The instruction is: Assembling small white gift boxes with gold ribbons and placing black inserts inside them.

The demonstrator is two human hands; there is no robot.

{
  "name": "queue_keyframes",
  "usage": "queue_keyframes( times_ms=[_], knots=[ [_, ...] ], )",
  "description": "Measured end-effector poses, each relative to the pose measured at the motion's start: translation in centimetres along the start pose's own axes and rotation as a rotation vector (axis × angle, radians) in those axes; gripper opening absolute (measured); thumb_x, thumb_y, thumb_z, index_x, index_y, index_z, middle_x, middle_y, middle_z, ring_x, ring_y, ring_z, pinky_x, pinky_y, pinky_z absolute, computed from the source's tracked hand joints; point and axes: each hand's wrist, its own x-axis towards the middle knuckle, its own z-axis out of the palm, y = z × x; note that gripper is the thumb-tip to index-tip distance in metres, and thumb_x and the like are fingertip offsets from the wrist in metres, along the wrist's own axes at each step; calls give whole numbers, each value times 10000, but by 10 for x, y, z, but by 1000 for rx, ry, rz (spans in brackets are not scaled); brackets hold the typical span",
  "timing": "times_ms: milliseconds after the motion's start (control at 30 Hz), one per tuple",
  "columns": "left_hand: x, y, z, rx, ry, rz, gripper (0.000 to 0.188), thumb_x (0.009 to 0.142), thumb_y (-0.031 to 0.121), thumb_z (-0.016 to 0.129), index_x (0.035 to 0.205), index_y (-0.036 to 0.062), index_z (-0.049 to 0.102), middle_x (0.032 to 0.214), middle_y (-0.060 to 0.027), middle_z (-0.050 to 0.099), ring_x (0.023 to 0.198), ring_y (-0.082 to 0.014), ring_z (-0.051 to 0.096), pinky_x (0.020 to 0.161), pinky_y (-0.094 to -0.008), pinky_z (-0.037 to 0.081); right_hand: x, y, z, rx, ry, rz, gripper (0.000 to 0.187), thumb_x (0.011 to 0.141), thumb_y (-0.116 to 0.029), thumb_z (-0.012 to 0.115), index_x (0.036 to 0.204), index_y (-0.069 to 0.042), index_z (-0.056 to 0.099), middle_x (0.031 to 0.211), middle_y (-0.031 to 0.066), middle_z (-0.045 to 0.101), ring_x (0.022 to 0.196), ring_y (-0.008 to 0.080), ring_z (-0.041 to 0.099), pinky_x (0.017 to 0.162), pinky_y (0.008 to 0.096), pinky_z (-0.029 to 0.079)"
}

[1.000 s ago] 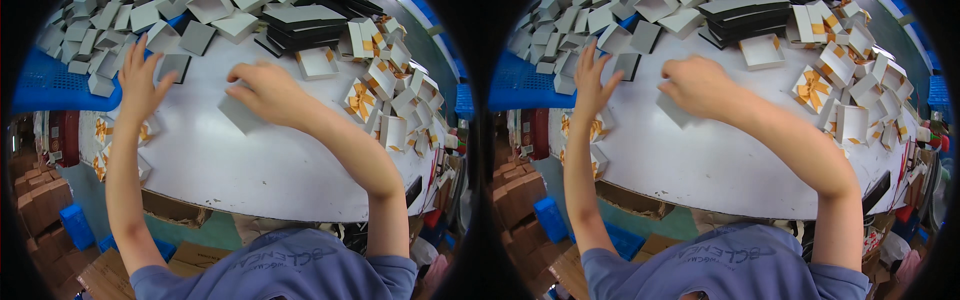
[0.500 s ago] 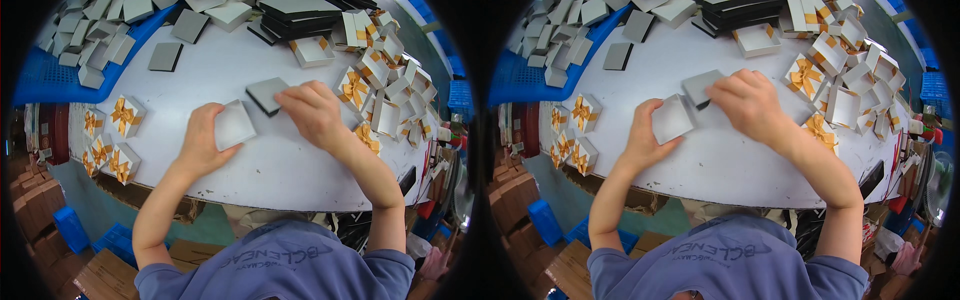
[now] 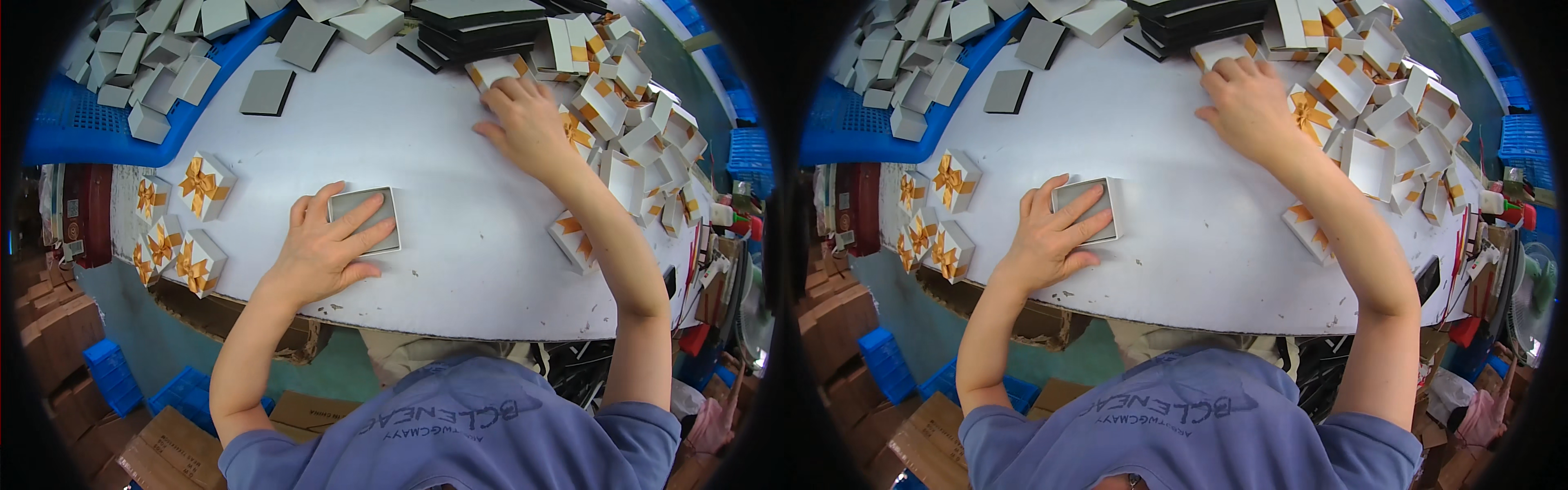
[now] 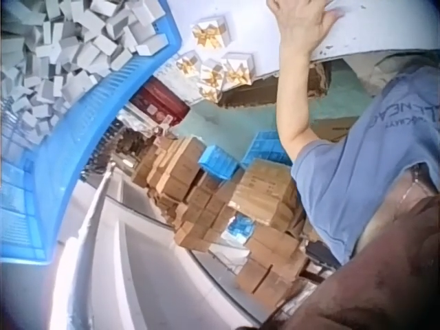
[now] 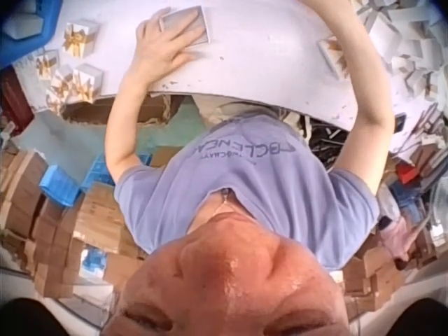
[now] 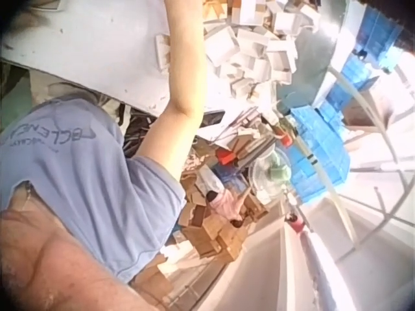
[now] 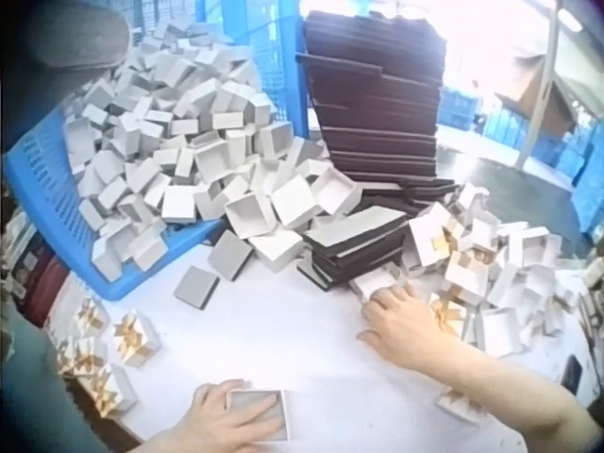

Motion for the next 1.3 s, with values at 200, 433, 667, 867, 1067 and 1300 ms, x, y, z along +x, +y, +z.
queue_keyframes(
  times_ms=[200,433,667,867,1067,1300],
  knots=[
    [2,-10,19,-212,76,10,726,631,168,774,1280,103,455,1338,-143,409,1169,-395,391,929,-491,378,4,-50,-33,1553,-50,775,295,793,-211,646,1005,-25,560,890,67,609,739,116,568,639,244,445],
    [32,-8,35,-604,353,-8,1042,540,183,853,1368,25,240,1363,-224,290,1153,-363,436,892,-438,447,-13,-97,-8,686,-100,198,271,806,-173,621,1033,-30,588,791,91,603,719,213,579,640,331,457],
    [33,3,16,-60,163,-59,846,590,282,802,1299,50,401,1260,-119,450,1176,-309,419,960,-429,332,-19,-102,4,393,16,99,224,784,-189,627,932,-21,623,824,74,605,813,240,580,714,359,441],
    [-9,-39,-33,312,43,-452,786,577,333,786,1227,51,446,1258,-110,460,1232,-370,336,986,-554,218,83,-100,20,381,-71,-194,304,776,-242,638,1029,-78,602,1054,100,580,995,263,532,835,374,410],
    [-39,-67,-74,587,-143,-800,753,591,317,793,1205,31,464,1278,-152,457,1240,-383,344,1008,-541,239,150,-102,89,235,-207,-120,487,738,-323,685,1183,-193,536,1232,118,493,1158,354,411,917,457,347],
    [-5,-223,-89,602,490,-712,549,818,379,623,1229,37,496,1326,-240,398,1239,-411,361,1014,-446,314,63,-99,41,363,-235,-275,386,736,-210,671,1106,-201,560,1028,74,528,1081,332,440,873,445,364]
  ],
)
